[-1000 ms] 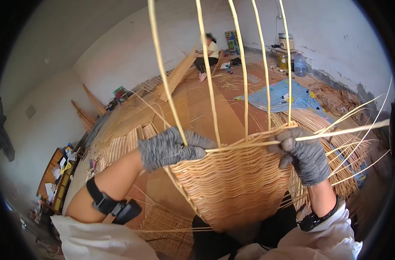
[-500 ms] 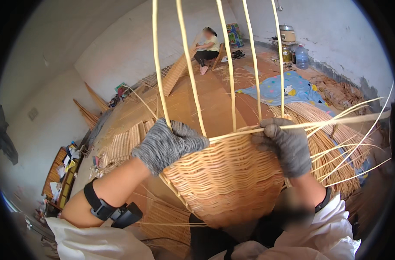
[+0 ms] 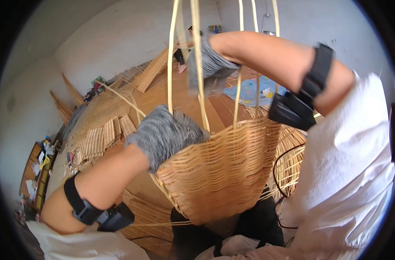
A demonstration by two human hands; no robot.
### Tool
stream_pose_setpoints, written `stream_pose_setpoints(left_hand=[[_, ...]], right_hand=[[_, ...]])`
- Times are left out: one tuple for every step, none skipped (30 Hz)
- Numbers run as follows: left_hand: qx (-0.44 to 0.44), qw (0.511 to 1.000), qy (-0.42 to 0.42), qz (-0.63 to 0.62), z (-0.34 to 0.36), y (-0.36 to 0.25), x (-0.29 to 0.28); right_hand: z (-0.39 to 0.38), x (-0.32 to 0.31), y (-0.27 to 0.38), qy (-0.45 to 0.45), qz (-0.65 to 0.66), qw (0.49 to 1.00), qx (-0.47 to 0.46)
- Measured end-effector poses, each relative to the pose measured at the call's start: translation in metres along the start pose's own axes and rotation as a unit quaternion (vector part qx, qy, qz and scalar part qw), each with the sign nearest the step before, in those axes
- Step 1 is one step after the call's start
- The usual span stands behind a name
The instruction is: The recorder is weaving together long strips of wood or bamboo to form a large basket or mat.
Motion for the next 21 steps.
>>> stream_pose_setpoints(left_hand=[[-0.175,0.971,-0.003,-0.164,-0.007,0.021,0.009],[-0.256,0.954,0.0,-0.156,-0.018,0.037,0.01],[-0.25,0.956,0.002,-0.153,-0.018,0.037,0.014],[-0.26,0.954,-0.003,-0.152,-0.021,0.04,0.017],[-0.277,0.949,-0.01,-0.148,-0.028,0.045,0.018],[-0.251,0.944,0.039,-0.212,-0.033,0.046,0.028],[-0.212,0.948,0.054,-0.233,-0.016,0.059,0.045],[-0.057,0.98,0.063,-0.178,-0.008,0.035,0.03],[0.063,0.991,0.072,-0.096,-0.029,0.003,0.003],[0.139,0.982,0.127,0.014,-0.03,0.0,0.018],[0.151,0.981,0.125,0.009,-0.025,0.006,0.027],[0.052,0.989,0.14,-0.006,-0.042,0.013,0.019],[0.006,0.987,0.152,-0.057,-0.036,0.027,0.037],[0.015,0.988,0.147,-0.056,-0.028,0.034,0.048],[-0.017,0.989,0.144,-0.032,-0.042,0.024,0.027],[-0.022,0.983,0.163,-0.08,-0.028,0.038,0.049],[-0.059,0.975,0.184,-0.106,-0.031,0.046,0.056],[-0.051,0.977,0.168,-0.125,-0.031,0.045,0.054],[-0.063,0.976,0.162,-0.129,-0.041,0.048,0.05],[-0.07,0.977,0.157,-0.129,-0.048,0.055,0.049],[-0.033,0.98,0.148,-0.127,-0.033,0.04,0.045]], right_hand=[[0.001,0.026,0.006,0.197,0.038,0.978,-0.053],[0.004,0.03,0.017,0.195,0.03,0.977,-0.082],[0.007,0.042,0.026,0.191,0.022,0.975,-0.109],[0.055,0.046,0.026,0.113,0.036,0.991,-0.063],[0.076,0.047,0.039,0.098,0.001,0.994,-0.055],[0.089,0.048,0.047,0.096,-0.039,0.993,-0.063],[0.12,0.038,0.007,0.093,-0.048,0.994,-0.025],[0.129,0.043,0.003,0.097,-0.077,0.992,-0.032],[0.121,0.059,0.042,0.102,-0.122,0.984,-0.084],[0.131,0.065,0.031,0.1,-0.142,0.981,-0.085],[0.138,0.062,0.022,0.085,-0.166,0.976,-0.11],[0.123,0.075,0.061,0.062,-0.226,0.95,-0.205],[0.127,0.067,0.048,0.009,-0.281,0.919,-0.278],[0.119,0.05,0.035,-0.091,-0.358,0.847,-0.384],[0.077,0.033,0.061,-0.237,-0.408,0.7,-0.537],[0.076,0.01,0.022,-0.228,-0.412,0.722,-0.507],[0.042,-0.076,0.007,-0.352,-0.134,0.831,-0.41],[0.007,-0.138,-0.033,-0.434,0.158,0.847,-0.263],[-0.039,-0.091,-0.008,-0.405,0.106,0.867,-0.272],[-0.077,-0.044,0.011,-0.369,0.056,0.885,-0.28],[-0.147,-0.004,0.01,-0.365,0.003,0.894,-0.261]])
Point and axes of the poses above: each hand's wrist, its own z-axis towards the middle knuckle, its own x-axis out of the palm, y = z × x, the point moved 10 cm from there along z, towards the middle knuckle, and after that the axes turned 14 degrees about x, right-handed, at the moved point
